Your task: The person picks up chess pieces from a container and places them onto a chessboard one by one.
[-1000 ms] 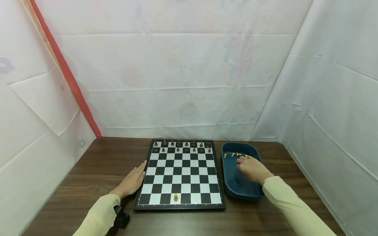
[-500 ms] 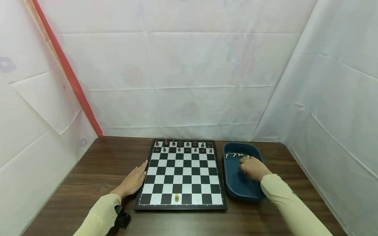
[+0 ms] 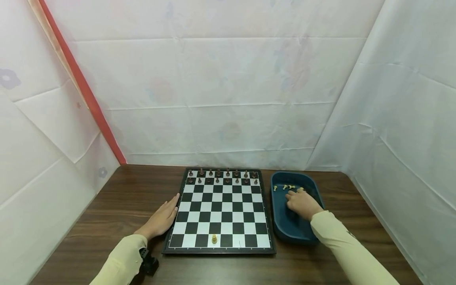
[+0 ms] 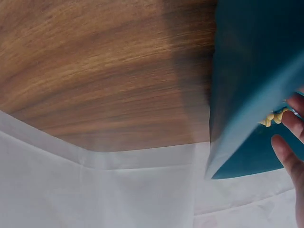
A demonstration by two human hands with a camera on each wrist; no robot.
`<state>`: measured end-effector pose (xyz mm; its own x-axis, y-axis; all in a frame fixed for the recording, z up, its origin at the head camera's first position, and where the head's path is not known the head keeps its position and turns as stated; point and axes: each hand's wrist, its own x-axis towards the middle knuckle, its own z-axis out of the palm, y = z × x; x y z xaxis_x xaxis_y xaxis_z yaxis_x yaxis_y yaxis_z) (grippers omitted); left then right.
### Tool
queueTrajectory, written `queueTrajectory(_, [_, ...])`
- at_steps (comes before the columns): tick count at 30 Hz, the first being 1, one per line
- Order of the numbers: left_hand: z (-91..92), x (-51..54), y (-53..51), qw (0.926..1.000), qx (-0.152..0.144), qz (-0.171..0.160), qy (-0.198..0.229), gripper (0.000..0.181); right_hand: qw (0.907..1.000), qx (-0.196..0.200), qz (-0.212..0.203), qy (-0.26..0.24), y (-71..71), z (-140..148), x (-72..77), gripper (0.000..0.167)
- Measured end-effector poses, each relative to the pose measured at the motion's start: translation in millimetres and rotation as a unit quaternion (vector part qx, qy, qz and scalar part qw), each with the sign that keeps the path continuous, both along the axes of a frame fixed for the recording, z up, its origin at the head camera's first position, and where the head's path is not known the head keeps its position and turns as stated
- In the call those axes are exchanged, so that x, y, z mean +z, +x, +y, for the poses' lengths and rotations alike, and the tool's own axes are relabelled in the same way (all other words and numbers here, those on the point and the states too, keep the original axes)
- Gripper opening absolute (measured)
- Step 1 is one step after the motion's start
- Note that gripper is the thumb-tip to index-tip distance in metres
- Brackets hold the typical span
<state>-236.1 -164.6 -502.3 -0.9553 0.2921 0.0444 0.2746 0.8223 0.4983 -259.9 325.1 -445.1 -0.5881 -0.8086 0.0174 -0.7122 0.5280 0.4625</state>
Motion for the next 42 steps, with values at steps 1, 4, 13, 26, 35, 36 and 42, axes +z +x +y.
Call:
queueTrajectory(1, [0.3,0.2,-0.2,1.0000,0.000,-0.001,-0.002,0.053,1.0000,0.000,0.003,0.004,-0.3,-0.3,0.3,0.016])
queueTrajectory(4, [0.8,0.0,-0.7,1.0000,0.000,-0.001,-0.003,0.053,0.9999,0.000,0.008,0.012,-1.0,-0.3,1.5,0.015])
queueTrajectory(13, [3.1,-0.1,-1.1,1.0000,0.007,-0.004,-0.002,0.053,0.9998,0.002,0.014,0.015,1.6,4.7,2.9,0.019])
queueTrajectory(26, [5.4,-0.5,1.5,0.9999,0.014,-0.006,-0.003,0.053,0.9957,-0.004,-0.002,-0.093,8.5,10.1,14.2,0.012])
queueTrajectory(35, [4.5,-1.0,1.8,0.9999,0.013,-0.006,-0.002,0.053,0.9889,-0.021,-0.033,-0.143,14.7,9.3,32.7,0.014])
queueTrajectory(36, [4.5,-0.6,1.8,0.9999,0.013,-0.007,-0.003,0.053,0.9886,-0.019,-0.029,-0.147,14.9,8.8,34.5,0.015])
queueTrajectory(42, [4.1,0.4,0.9,0.9999,0.015,-0.006,-0.004,0.053,0.9876,0.002,-0.011,-0.157,18.5,0.2,44.2,0.017])
